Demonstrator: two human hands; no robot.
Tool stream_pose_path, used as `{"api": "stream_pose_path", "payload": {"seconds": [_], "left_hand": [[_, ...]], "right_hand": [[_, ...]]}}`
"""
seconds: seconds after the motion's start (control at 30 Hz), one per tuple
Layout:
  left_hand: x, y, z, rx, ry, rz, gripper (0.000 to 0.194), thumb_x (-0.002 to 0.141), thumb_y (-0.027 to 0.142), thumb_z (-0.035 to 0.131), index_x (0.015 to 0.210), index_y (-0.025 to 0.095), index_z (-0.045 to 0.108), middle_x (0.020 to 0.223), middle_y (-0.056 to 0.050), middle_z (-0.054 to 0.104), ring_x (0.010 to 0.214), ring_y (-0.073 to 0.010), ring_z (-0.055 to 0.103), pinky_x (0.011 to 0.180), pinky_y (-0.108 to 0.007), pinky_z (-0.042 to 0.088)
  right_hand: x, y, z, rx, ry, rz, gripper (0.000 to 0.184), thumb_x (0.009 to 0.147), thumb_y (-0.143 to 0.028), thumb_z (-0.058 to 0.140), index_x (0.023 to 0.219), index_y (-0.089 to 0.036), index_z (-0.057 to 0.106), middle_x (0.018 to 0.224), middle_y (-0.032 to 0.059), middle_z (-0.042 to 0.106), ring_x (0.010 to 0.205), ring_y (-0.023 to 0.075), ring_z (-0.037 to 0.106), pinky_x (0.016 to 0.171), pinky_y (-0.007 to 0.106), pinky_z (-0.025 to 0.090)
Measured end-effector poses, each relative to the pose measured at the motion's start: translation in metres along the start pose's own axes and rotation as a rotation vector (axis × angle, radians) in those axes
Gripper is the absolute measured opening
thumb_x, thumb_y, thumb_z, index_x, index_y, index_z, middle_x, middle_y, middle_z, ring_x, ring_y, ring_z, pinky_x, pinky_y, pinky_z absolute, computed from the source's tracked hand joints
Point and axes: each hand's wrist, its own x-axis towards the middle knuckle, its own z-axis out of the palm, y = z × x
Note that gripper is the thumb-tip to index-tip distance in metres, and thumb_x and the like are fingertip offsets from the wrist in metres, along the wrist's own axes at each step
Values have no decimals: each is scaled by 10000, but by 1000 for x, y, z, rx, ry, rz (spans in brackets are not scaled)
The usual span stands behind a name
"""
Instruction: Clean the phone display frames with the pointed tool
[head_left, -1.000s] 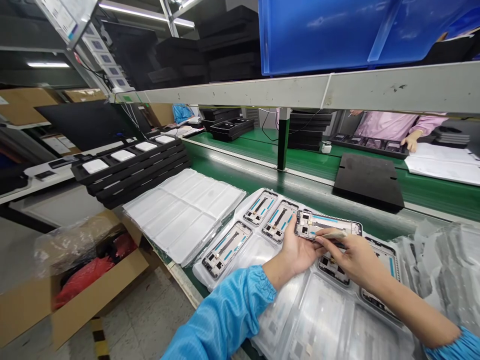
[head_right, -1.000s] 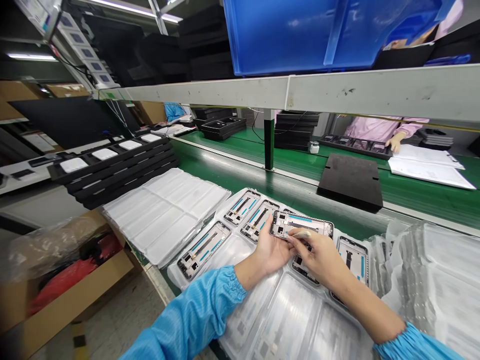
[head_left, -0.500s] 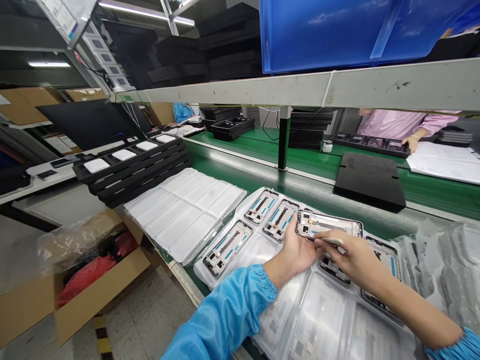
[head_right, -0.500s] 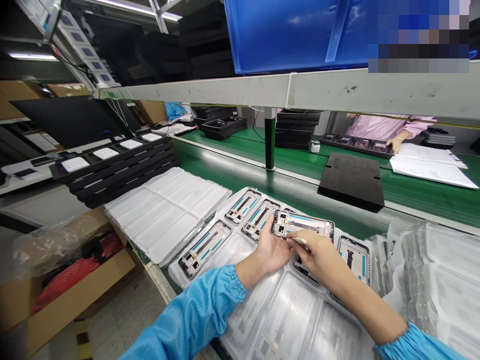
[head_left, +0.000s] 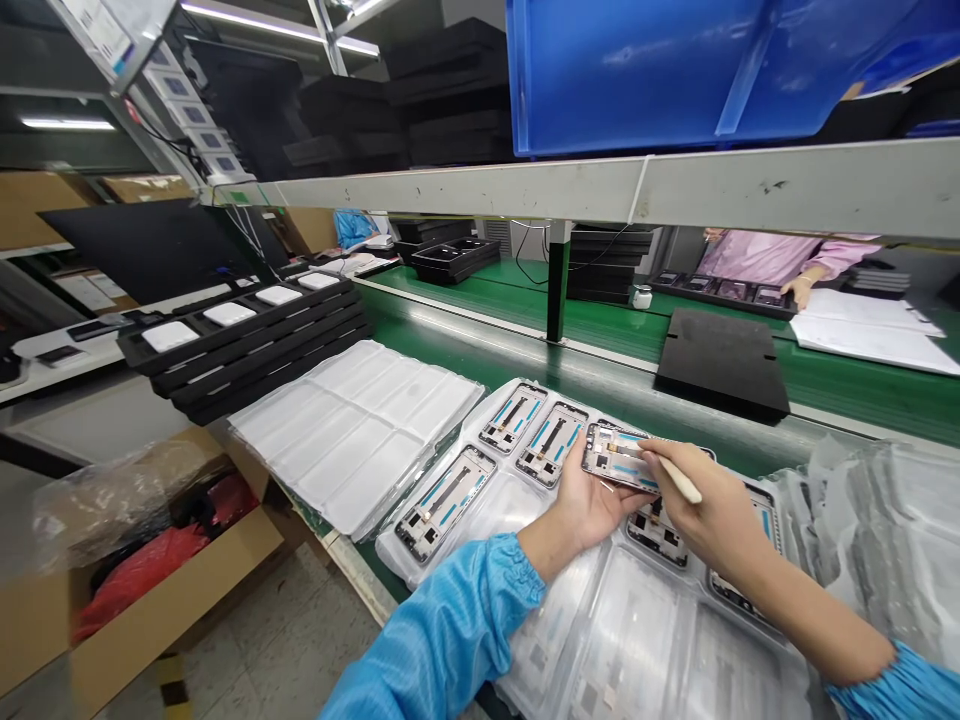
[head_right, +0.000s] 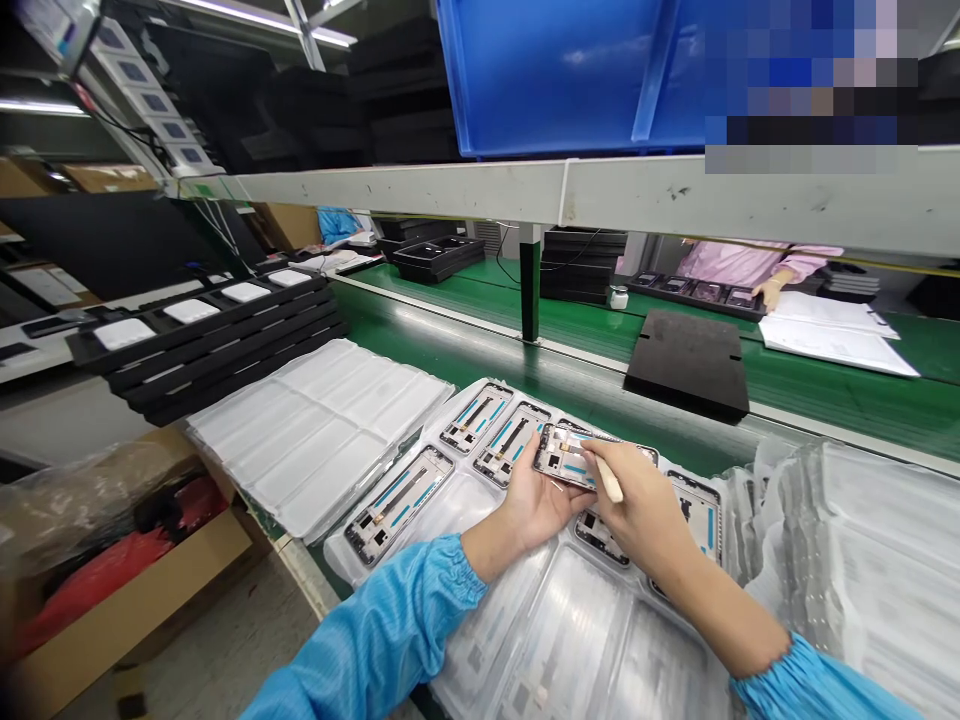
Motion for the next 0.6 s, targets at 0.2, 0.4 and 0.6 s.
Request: {"api": "stream_pose_path", "payload": {"seconds": [0.2, 0.4, 0.6], "left_hand": [[-1, 2, 4, -31, 43, 10, 484, 957, 484, 431, 1115, 74, 635, 881, -123, 707, 614, -169, 618, 522, -258, 475], [-6, 3, 17, 84, 130, 50, 371, 973, 334, 381, 1124, 101, 626, 855, -122, 707, 597, -192, 612, 460, -286, 491], [-9, -3, 28, 208, 312, 38, 438, 928, 507, 441, 1129, 191, 670, 754, -77, 728, 565, -228, 647, 444, -344, 573]], "right_hand": [[8, 4, 2, -146, -248, 49, 365, 853, -446, 614, 1068, -155, 573, 1186, 210, 639, 1104, 354, 604, 910, 510, 473], [17, -3, -2, -358, -357, 164, 529, 633, -456, 831, 992, -177, 560, 991, 109, 677, 921, 271, 635, 781, 360, 485], [28, -5, -26, -342, -451, 268, 541, 607, -532, 836, 954, -210, 573, 889, 67, 683, 908, 309, 624, 738, 372, 467]]}}
